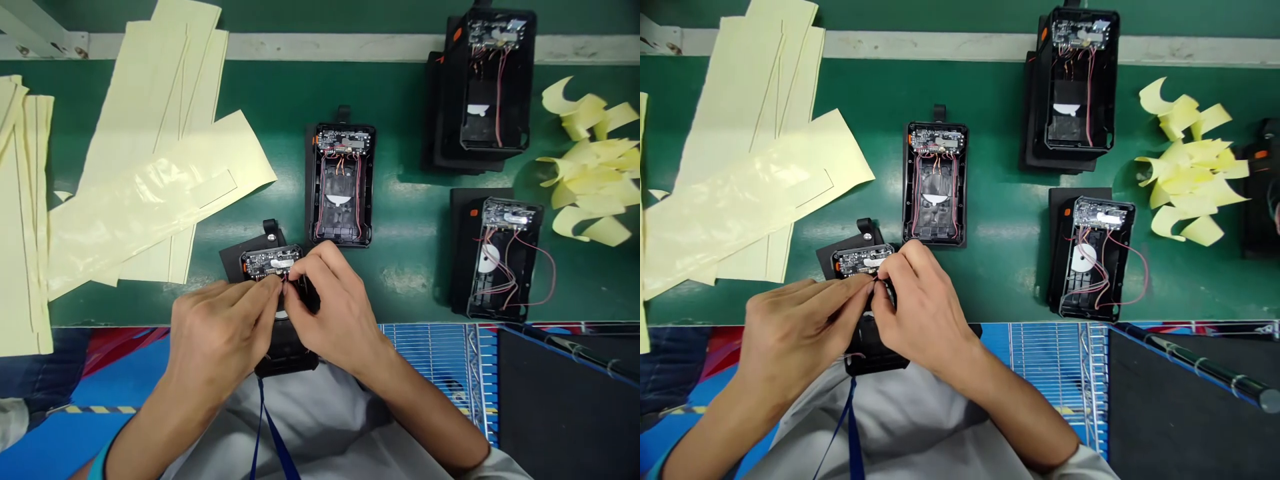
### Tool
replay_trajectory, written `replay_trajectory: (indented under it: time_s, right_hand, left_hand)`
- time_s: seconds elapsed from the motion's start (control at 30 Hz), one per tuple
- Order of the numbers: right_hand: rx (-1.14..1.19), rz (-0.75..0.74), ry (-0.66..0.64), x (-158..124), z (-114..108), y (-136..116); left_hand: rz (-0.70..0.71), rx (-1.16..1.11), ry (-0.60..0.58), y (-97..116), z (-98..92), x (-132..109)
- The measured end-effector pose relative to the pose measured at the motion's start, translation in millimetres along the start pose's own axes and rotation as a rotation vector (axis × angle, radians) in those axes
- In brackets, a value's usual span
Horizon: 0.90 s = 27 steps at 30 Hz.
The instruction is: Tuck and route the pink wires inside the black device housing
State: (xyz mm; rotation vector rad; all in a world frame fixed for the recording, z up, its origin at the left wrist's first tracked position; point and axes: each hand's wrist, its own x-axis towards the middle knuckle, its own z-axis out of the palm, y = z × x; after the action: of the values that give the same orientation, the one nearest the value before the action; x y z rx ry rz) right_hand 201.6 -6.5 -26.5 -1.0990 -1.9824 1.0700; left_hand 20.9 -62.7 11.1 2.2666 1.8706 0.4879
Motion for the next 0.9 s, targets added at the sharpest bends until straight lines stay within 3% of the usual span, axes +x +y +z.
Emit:
replay_trajectory:
  time_s: [0.23,0.5,0.7,0.9]
  right_hand:
    - [-0.076,0.016,-0.004,1,1,-1]
    - [-0.251,0.005,0.044,-3,9,-3]
    - [-0.405,-0.012,0.035,-4,11,-7]
    - [-0.478,-0.017,0.023,-4,12,-7]
  left_hand:
    - [0.280,0.109,0.008,-13,-3.3,10]
    - [0.470,0.206,0.020,-21,-5.4,18]
    - [0.467,0.226,0.112,-22,0.5,20]
    - [0.342,0.174,0.145,-21,9.3,20]
